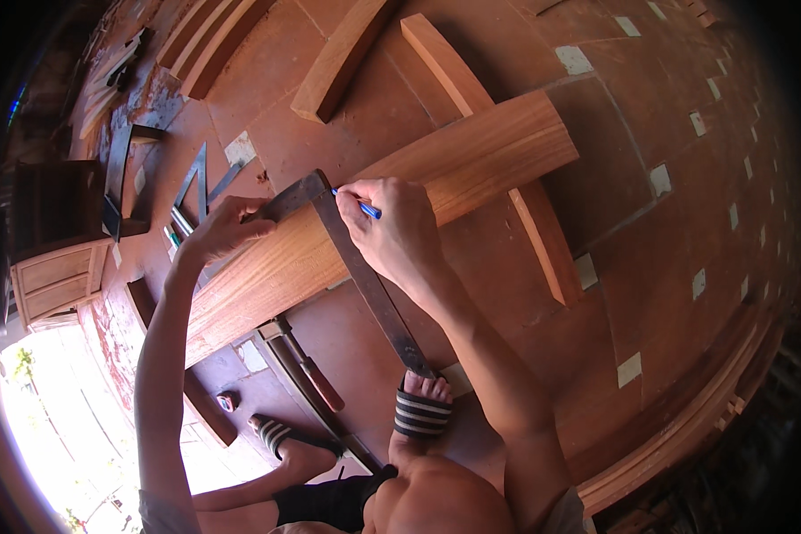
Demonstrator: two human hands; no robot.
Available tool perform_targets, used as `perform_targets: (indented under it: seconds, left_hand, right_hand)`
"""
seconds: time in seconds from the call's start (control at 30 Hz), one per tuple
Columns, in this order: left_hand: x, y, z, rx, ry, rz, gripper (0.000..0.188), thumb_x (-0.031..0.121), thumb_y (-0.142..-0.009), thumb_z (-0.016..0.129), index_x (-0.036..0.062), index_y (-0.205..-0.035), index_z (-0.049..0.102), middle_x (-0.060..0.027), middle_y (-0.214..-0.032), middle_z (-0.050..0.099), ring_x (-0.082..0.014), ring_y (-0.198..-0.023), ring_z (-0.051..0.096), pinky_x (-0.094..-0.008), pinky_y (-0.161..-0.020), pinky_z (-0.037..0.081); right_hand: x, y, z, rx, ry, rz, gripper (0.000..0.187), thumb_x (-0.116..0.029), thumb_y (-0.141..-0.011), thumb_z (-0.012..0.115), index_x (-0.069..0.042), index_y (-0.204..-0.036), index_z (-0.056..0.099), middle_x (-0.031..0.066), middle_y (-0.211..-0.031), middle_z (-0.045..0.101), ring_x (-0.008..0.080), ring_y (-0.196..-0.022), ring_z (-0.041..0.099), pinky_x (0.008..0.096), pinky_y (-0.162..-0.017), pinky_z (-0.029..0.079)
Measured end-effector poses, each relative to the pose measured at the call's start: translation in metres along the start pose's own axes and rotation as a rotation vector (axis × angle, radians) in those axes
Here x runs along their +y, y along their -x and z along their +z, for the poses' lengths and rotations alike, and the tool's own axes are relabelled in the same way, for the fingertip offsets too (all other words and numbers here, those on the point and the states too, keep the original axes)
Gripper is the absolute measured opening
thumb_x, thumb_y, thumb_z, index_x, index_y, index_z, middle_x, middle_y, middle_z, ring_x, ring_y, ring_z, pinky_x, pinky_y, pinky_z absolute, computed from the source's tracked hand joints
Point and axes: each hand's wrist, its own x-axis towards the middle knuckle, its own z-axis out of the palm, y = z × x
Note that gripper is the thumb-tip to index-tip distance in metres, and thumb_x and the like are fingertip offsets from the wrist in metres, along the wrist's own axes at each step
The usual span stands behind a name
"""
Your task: The person measures a curved wooden plank using a tape measure and marks it with a pen. They then use a try square to draw perpendicular lines at the marked points.
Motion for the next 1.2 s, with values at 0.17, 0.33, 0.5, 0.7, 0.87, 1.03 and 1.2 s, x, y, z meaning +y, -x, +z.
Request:
perform_targets:
  seconds: [0.17, 0.33, 0.5, 0.7, 0.87, 1.03, 1.2]
  left_hand:
    - [-0.002, -0.001, 0.002, -0.009, 0.077, 0.010, 0.043, 0.026, -0.100, 0.079, -0.0041, -0.130, 0.075, 0.0006, -0.106, 0.071, -0.0091, -0.101, 0.058, -0.0314, -0.093, 0.048]
    - [-0.004, -0.001, 0.002, 0.012, 0.032, 0.044, 0.049, 0.034, -0.096, 0.078, -0.0031, -0.128, 0.075, -0.0063, -0.099, 0.074, -0.0140, -0.093, 0.065, -0.0347, -0.088, 0.052]
    - [-0.003, 0.000, 0.004, 0.041, 0.043, 0.029, 0.051, 0.036, -0.097, 0.079, -0.0043, -0.127, 0.075, -0.0074, -0.101, 0.075, -0.0146, -0.093, 0.065, -0.0346, -0.089, 0.052]
    - [0.001, 0.000, 0.002, 0.013, 0.006, 0.014, 0.049, 0.034, -0.097, 0.079, -0.0036, -0.128, 0.075, -0.0087, -0.103, 0.076, -0.0145, -0.096, 0.066, -0.0347, -0.091, 0.053]
    - [0.001, 0.001, 0.002, 0.022, 0.011, 0.008, 0.045, 0.029, -0.099, 0.081, -0.0048, -0.128, 0.075, 0.0007, -0.105, 0.071, -0.0089, -0.100, 0.058, -0.0319, -0.094, 0.048]
    - [0.001, 0.001, 0.004, 0.021, 0.048, 0.047, 0.047, 0.033, -0.098, 0.079, -0.0041, -0.126, 0.075, -0.0067, -0.102, 0.075, -0.0142, -0.097, 0.066, -0.0344, -0.092, 0.052]
    - [0.002, 0.002, 0.003, 0.033, 0.032, 0.040, 0.045, 0.032, -0.098, 0.079, -0.0039, -0.125, 0.075, -0.0060, -0.101, 0.075, -0.0137, -0.098, 0.065, -0.0343, -0.093, 0.052]
  right_hand:
    - [0.000, -0.003, 0.001, 0.005, 0.046, -0.047, 0.029, -0.023, -0.105, 0.072, 0.004, -0.109, 0.080, 0.0217, -0.088, 0.079, 0.0276, -0.078, 0.078, 0.0373, -0.072, 0.059]
    - [-0.004, -0.007, 0.002, 0.052, 0.024, -0.135, 0.020, -0.016, -0.101, 0.072, 0.003, -0.096, 0.078, 0.0239, -0.078, 0.071, 0.0356, -0.068, 0.073, 0.0446, -0.066, 0.055]
    - [-0.003, -0.003, -0.003, -0.029, 0.079, -0.013, 0.019, -0.015, -0.100, 0.072, 0.003, -0.095, 0.078, 0.0239, -0.076, 0.069, 0.0360, -0.066, 0.070, 0.0446, -0.065, 0.054]
    - [-0.001, 0.001, 0.001, 0.036, 0.022, -0.115, 0.020, -0.016, -0.101, 0.072, 0.002, -0.099, 0.080, 0.0230, -0.076, 0.071, 0.0374, -0.070, 0.073, 0.0439, -0.067, 0.055]
    - [-0.007, 0.031, -0.019, -0.097, 0.077, 0.027, 0.020, -0.017, -0.102, 0.073, 0.002, -0.102, 0.079, 0.0237, -0.080, 0.074, 0.0385, -0.074, 0.075, 0.0439, -0.068, 0.057]
    - [-0.006, 0.020, -0.016, -0.085, 0.038, -0.065, 0.023, -0.020, -0.102, 0.074, 0.003, -0.106, 0.080, 0.0238, -0.084, 0.076, 0.0388, -0.075, 0.076, 0.0438, -0.072, 0.060]
    - [-0.006, 0.061, -0.025, -0.091, 0.108, -0.009, 0.024, -0.017, -0.103, 0.074, 0.005, -0.110, 0.079, 0.0228, -0.090, 0.078, 0.0301, -0.081, 0.078, 0.0385, -0.073, 0.059]
